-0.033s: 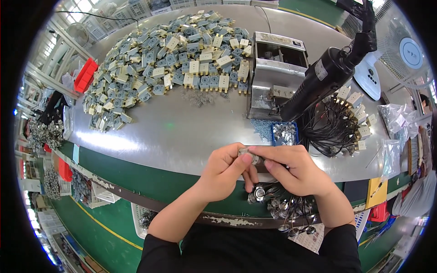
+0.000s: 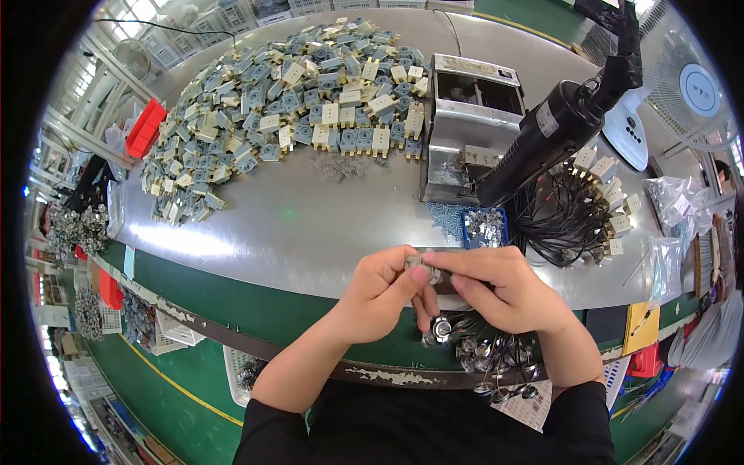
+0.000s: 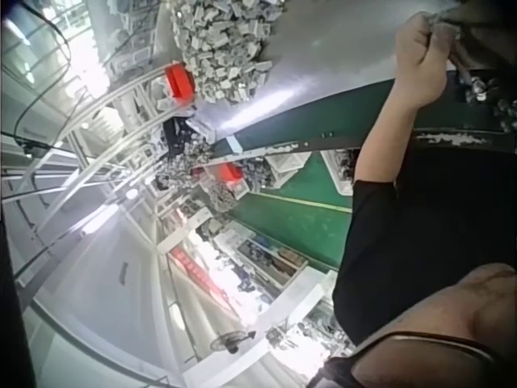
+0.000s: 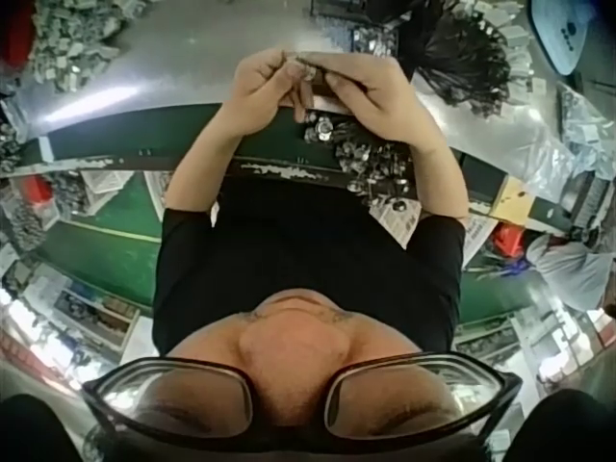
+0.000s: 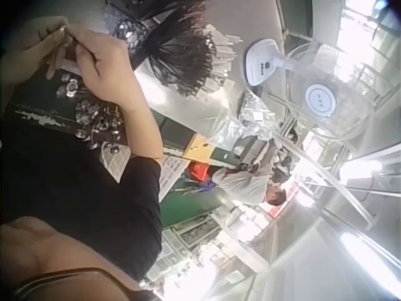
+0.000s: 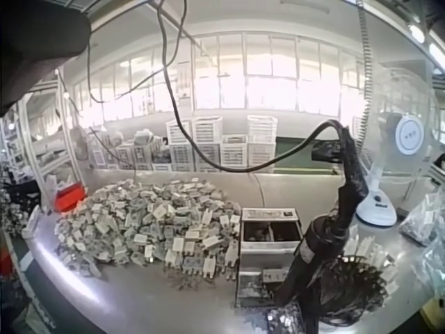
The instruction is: Manually assemble and secure components of electrical connectors using an electric screwdriver.
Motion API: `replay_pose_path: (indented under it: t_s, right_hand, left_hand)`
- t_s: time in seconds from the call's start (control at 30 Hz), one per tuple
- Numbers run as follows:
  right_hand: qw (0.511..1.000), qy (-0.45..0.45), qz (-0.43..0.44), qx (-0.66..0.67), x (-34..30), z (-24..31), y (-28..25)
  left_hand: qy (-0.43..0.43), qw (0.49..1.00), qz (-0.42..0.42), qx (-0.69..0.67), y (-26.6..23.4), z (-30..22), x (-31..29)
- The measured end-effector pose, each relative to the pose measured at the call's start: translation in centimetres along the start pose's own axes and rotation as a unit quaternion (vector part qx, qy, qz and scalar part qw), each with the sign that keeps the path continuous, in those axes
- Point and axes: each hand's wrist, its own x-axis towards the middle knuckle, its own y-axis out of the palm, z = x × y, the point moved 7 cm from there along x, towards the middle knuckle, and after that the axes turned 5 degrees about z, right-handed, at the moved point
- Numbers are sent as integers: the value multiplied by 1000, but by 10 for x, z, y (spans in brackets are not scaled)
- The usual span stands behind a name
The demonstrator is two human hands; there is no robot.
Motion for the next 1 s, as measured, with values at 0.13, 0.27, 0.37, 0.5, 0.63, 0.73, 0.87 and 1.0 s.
replay_pose_path:
  t_s: [0.13,0.27,0.37,0.5,0.63,0.73,0.87,1.0]
  right_hand:
    - [993,20,102,47,2,1,0]
    - [987,121,56,89,-7,-11,2]
    - [998,33,27,52,-15,-9,5]
    - [999,19,-5,38,-18,-12,12]
    - [999,13,-19,45,-19,-13,9]
    - [999,11,-4,42,-17,-11,7]
    - [999,32,31,23,-11,-5,6]
    - [989,113,59,-74,-15,-15,4]
  left_hand:
    - [-28,995,93,22,8,-4,-4]
    - [-1,995,103,-15,4,2,-1]
    - [14,995,66,69,4,-1,-1]
    - [153,940,-9,306,13,-9,2]
    - [144,957,-28,249,14,-5,4]
    - [77,995,-10,65,15,5,3]
    - [46,998,6,-42,14,8,-1]
    - [68,992,-14,110,-12,-9,-16]
